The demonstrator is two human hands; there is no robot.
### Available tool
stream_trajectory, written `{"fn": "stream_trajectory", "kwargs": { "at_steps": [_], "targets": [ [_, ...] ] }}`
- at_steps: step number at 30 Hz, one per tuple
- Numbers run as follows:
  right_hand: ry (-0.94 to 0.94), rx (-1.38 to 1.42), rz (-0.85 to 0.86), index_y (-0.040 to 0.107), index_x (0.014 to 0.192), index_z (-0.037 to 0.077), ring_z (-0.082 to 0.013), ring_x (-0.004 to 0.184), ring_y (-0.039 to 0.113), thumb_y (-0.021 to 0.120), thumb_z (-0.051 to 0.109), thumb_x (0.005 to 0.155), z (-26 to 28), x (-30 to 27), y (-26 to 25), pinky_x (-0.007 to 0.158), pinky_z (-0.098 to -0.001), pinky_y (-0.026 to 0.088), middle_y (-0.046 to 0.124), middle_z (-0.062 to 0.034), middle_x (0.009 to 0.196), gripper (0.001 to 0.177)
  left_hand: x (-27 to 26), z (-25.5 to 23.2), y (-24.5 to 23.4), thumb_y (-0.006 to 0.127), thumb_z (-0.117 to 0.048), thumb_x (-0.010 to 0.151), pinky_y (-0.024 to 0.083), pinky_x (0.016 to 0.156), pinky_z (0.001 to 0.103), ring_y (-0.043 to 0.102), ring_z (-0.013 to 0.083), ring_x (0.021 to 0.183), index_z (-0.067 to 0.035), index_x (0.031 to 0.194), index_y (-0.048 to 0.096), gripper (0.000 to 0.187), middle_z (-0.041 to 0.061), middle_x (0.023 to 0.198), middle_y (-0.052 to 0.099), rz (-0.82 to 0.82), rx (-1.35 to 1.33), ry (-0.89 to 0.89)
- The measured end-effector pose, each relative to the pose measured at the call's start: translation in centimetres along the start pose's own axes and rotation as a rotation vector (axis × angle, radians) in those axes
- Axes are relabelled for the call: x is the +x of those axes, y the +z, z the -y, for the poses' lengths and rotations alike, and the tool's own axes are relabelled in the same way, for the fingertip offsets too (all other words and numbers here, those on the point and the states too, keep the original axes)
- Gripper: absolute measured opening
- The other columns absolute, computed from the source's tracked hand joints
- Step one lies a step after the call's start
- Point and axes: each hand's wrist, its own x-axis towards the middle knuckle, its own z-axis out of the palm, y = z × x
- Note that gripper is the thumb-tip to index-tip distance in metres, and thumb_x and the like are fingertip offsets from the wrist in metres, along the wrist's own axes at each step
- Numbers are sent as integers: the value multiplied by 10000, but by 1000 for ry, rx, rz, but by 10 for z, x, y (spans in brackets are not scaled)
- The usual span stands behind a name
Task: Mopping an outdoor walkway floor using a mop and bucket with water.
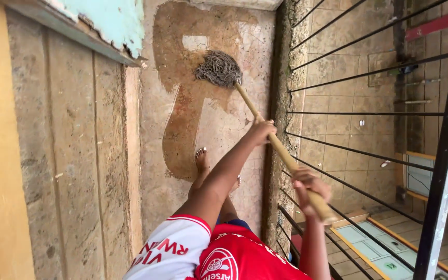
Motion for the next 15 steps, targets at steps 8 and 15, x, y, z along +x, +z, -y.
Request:
{"fn": "stream_trajectory", "kwargs": {
  "at_steps": [8, 15],
  "targets": [
    [179, 78, -198, 615, 862, 46, -297, 981, 744, 617, 53, 1013, -42, -43, -76, 1084, -536, 558, 729, -127, 876, 151, 5, -44, -6, 769, -225, 888, 125, 1285, 539, 673, 134, 918, -170, 870, 683, 103, -27, 848, 668, 430, 18, -78],
    [254, 221, -86, 667, 909, 75, -309, 1098, 744, 594, 121, 1014, -115, -29, 14, 1088, -526, 533, 766, -100, 982, 136, -59, 120, 7, 803, -129, 699, 498, 791, 534, 662, 344, 909, -106, 774, 679, 147, 116, 861, 696, -21, 98, -70]
  ]
}}
